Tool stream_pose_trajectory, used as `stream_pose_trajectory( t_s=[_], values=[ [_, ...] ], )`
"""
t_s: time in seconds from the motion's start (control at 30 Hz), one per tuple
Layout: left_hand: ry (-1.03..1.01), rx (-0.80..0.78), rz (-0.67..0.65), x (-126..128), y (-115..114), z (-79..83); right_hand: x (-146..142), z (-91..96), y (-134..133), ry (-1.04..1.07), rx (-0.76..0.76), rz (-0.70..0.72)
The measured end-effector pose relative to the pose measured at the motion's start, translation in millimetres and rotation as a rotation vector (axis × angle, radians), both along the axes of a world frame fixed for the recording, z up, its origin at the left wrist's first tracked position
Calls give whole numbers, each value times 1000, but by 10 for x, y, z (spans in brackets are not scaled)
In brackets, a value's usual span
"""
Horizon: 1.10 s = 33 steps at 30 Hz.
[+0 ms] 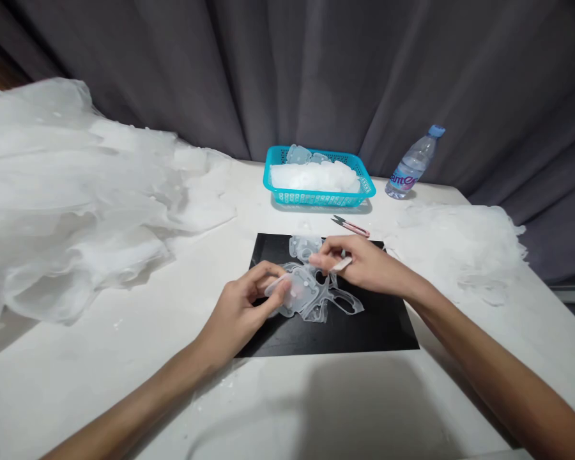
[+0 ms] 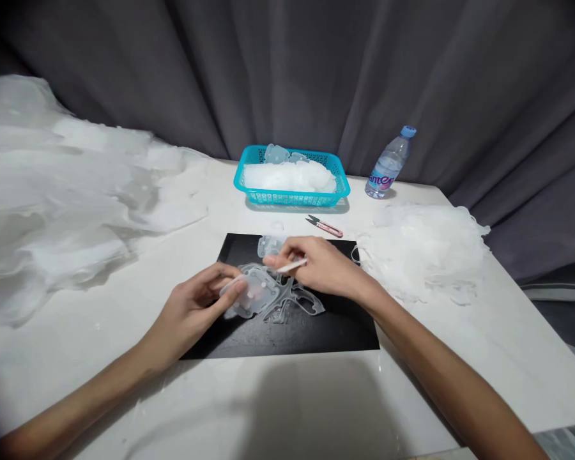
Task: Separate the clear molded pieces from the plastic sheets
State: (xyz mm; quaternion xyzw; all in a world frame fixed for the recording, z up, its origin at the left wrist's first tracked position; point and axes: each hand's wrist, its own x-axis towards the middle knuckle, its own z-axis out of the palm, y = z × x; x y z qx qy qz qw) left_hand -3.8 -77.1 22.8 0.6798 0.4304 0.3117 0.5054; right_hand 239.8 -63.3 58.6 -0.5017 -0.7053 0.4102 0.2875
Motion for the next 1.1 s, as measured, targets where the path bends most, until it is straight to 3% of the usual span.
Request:
stream_pose_trajectory(
  t_s=[0.07,0.17,0.33,0.43,0.53,0.63,0.7,0.77,0.9,1.0,1.1],
  values=[
    [-34,-34,-11,22,13,-11,-33,-13,-23,44,-36,118],
    [25,-23,-13,68,23,4,-83,-45,-21,167,-50,154],
    [199,194,-26,96,2,33,-102,-73,-24,220,-97,158],
    [243,467,-164,68,-77,-14,-122,-170,-46,58,-38,135],
    [246,638,-286,21,-159,-69,-123,-311,-32,-327,171,-140],
    [190,405,-79,-26,-128,-65,-49,-345,26,-594,273,-301],
    [75,135,76,-48,-39,-25,28,-268,63,-596,236,-258],
    [-44,-45,106,-57,57,24,93,-145,78,-511,194,-228],
    [-119,-119,33,-42,138,60,118,26,47,-279,235,-183],
    [-155,-129,7,-33,131,29,80,-5,16,-142,234,18],
    [-198,-127,29,-27,130,-10,43,-75,6,-38,115,144]
  ],
)
